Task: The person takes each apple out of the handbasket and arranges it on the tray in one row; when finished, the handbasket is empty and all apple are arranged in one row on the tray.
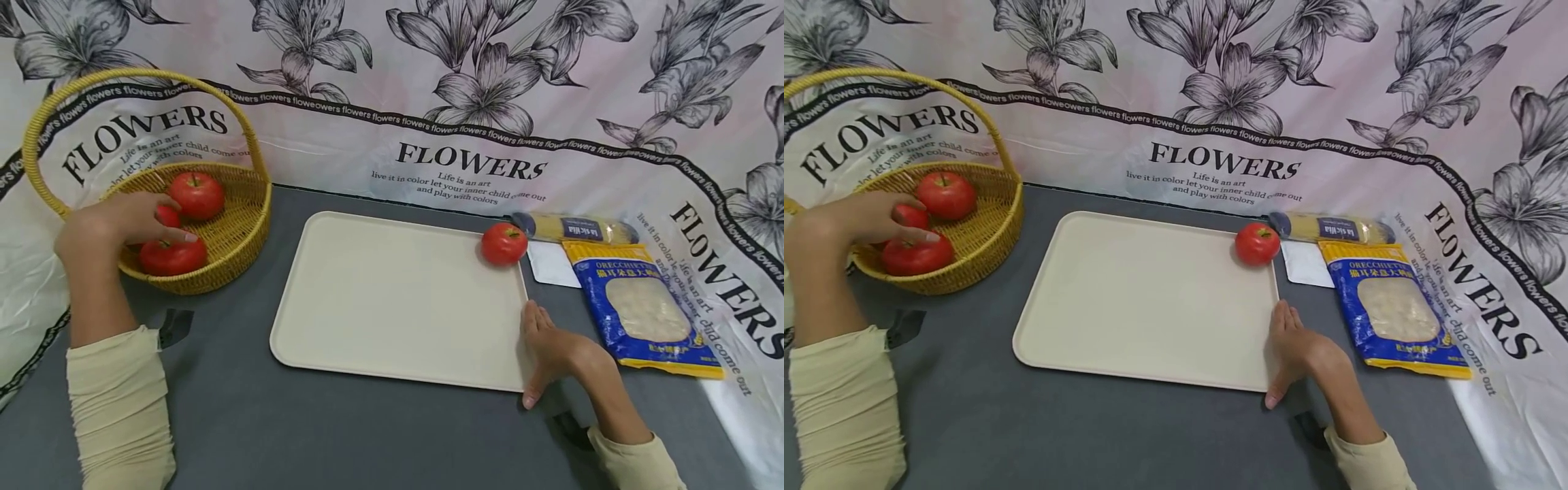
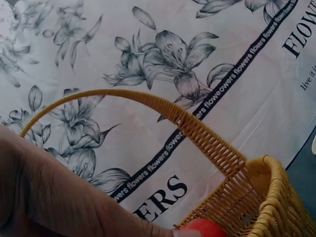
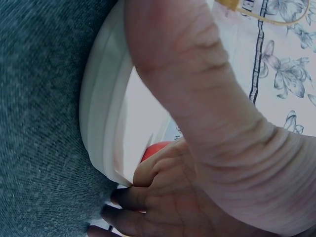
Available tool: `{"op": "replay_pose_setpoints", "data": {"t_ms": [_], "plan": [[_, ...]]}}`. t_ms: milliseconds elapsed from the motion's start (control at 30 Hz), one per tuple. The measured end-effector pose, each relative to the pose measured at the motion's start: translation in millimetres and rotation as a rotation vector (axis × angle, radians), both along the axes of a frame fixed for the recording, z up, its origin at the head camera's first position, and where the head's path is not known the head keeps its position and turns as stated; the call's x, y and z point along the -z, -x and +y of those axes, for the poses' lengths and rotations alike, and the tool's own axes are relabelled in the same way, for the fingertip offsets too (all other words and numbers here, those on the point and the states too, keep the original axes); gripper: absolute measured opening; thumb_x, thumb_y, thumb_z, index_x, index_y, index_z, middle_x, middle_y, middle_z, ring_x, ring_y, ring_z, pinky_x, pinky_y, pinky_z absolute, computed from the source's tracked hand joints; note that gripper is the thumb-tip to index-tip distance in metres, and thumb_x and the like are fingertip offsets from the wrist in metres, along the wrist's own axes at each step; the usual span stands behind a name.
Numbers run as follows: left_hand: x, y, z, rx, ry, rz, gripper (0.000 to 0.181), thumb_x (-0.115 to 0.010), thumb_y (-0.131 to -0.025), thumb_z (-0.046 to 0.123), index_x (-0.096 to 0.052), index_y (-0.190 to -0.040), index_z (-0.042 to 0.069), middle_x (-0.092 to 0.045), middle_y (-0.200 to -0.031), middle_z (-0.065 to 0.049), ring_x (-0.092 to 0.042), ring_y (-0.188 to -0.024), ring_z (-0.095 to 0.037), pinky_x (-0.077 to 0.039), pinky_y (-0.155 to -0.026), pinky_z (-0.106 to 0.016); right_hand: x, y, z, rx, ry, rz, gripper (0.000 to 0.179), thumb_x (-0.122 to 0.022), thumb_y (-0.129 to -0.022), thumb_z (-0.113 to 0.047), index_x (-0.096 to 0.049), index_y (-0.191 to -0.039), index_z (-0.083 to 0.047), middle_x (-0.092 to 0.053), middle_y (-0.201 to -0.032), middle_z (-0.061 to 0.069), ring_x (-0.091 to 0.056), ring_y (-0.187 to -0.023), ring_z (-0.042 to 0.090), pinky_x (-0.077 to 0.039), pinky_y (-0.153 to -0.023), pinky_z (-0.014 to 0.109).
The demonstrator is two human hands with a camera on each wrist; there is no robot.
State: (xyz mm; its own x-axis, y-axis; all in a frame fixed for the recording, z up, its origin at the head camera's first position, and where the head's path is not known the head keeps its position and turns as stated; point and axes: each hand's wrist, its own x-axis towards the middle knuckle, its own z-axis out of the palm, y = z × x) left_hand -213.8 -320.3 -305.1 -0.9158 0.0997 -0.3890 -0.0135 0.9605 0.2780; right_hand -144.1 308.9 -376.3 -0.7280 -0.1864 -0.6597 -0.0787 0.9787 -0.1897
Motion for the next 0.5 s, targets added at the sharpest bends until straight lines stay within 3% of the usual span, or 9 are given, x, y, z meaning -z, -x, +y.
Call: {"op": "replay_pose_setpoints", "data": {"t_ms": [200, 333, 500], "plan": [[0.4, -4.3, 6.4, -0.053, 0.076, -0.06, 0.094, -0.068, -0.091, 0.064, -0.049, -0.139, -0.015, -0.046, -0.138, -0.042, -0.045, -0.12, -0.055, -0.044, -0.103, -0.072, -2.2, -2.5, 0.3, -0.016, -0.011, 0.009, 0.171, -0.099, -0.049, -0.055, 0.012, -0.159, 0.014, 0.015, -0.166, 0.041, 0.006, -0.154, 0.062, -0.007, -0.124, 0.074], [1.0, -3.4, 11.6, -0.03, 0.09, -0.076, 0.094, -0.071, -0.089, 0.066, -0.053, -0.133, -0.016, -0.053, -0.128, -0.039, -0.048, -0.113, -0.051, -0.047, -0.099, -0.068, -3.3, -1.7, 1.4, -0.024, -0.028, 0.012, 0.171, -0.1, -0.05, -0.054, 0.013, -0.159, 0.015, 0.016, -0.166, 0.041, 0.007, -0.154, 0.062, -0.008, -0.124, 0.074], [2.8, -4.3, 13.4, -0.055, 0.092, -0.102, 0.098, -0.078, -0.083, 0.064, -0.048, -0.137, -0.012, -0.05, -0.128, -0.037, -0.044, -0.112, -0.052, -0.048, -0.092, -0.065, -2.8, -1.0, 1.7, -0.017, -0.022, 0.008, 0.172, -0.099, -0.049, -0.054, 0.014, -0.159, 0.014, 0.017, -0.166, 0.04, 0.008, -0.154, 0.061, -0.007, -0.124, 0.074]]}}
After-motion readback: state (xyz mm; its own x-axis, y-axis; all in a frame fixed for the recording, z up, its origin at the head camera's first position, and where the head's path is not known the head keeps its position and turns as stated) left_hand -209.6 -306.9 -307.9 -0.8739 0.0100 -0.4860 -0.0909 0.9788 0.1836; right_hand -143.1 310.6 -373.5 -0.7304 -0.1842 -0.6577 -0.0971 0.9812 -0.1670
